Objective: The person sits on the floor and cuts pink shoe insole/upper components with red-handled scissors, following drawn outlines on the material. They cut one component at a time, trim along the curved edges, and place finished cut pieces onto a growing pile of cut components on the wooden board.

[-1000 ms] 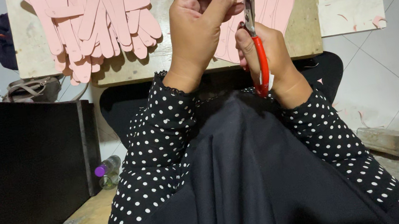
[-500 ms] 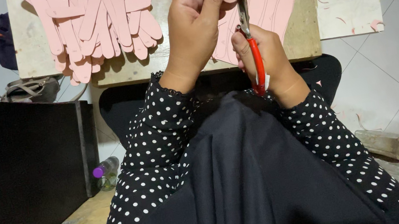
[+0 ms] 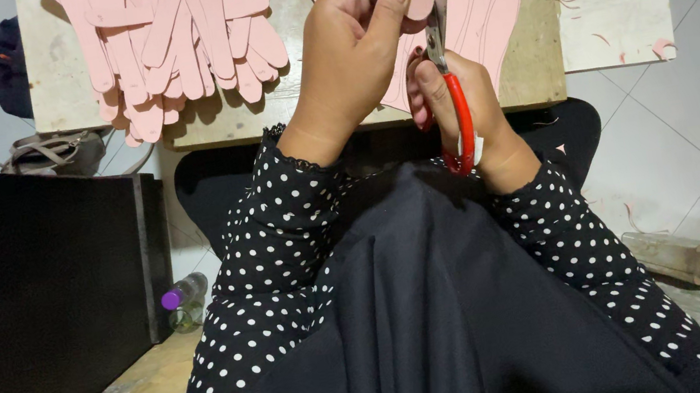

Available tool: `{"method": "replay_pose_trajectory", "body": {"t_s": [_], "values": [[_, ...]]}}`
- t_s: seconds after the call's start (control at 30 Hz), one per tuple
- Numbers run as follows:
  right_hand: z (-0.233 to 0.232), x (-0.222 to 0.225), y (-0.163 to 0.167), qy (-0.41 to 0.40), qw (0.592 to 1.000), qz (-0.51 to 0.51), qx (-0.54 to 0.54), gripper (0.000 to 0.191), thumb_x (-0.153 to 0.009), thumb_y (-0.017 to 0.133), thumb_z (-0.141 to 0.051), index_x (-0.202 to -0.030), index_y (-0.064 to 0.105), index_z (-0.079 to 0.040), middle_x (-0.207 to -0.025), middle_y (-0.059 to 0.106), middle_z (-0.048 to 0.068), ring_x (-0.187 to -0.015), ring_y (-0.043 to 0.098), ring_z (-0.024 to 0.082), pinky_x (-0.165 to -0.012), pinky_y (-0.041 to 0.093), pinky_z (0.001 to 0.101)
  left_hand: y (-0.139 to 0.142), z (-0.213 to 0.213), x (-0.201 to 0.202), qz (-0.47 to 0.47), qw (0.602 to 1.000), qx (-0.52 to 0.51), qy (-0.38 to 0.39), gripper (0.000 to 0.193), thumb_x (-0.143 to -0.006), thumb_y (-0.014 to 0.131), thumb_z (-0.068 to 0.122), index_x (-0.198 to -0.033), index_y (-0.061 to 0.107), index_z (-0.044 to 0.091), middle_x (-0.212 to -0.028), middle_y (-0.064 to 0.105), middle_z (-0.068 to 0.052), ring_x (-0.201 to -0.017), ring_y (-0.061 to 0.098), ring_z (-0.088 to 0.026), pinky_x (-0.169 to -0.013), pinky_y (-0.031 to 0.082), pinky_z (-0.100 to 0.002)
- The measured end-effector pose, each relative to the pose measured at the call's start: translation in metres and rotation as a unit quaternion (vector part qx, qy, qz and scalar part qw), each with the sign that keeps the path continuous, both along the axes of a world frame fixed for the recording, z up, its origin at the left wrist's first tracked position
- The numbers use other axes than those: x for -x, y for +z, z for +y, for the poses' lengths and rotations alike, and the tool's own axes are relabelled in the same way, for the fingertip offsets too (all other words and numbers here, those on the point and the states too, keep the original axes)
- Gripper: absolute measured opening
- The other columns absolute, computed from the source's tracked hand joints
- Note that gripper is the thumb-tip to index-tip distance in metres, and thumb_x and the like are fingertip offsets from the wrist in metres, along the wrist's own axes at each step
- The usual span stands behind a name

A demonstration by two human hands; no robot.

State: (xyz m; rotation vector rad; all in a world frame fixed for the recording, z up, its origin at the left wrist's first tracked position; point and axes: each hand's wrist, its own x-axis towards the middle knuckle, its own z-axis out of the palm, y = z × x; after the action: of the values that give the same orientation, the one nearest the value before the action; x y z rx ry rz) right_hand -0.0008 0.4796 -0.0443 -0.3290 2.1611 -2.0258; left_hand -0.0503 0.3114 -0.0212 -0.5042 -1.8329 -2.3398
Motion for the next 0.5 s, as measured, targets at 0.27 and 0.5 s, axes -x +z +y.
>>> {"method": "replay_pose_trajectory", "body": {"t_s": [0.27,0.5], "values": [[0.004,0.001,-0.001,-0.003,0.999,-0.037,-0.024,0.044,-0.106,0.058,-0.044,-0.091,0.058,-0.003,-0.072,0.055,0.0,-0.058,0.05,0.007,-0.053,0.043,0.0216,-0.002,-0.007,0.004,-0.001,0.999,0.036,0.004,0.02,-0.11,0.057,0.014,-0.124,0.056,-0.001,-0.105,0.073,-0.007,-0.095,0.072,-0.012,-0.085,0.063,-0.03],[0.005,0.002,-0.001,0.028,0.997,-0.037,-0.058,0.043,-0.105,0.06,-0.042,-0.085,0.055,-0.005,-0.069,0.053,-0.002,-0.056,0.05,0.006,-0.051,0.044,0.0225,0.003,-0.026,0.004,-0.033,0.989,0.142,0.006,0.019,-0.108,0.058,0.017,-0.115,0.055,0.0,-0.095,0.074,-0.006,-0.083,0.075,-0.011,-0.075,0.063,-0.028]]}}
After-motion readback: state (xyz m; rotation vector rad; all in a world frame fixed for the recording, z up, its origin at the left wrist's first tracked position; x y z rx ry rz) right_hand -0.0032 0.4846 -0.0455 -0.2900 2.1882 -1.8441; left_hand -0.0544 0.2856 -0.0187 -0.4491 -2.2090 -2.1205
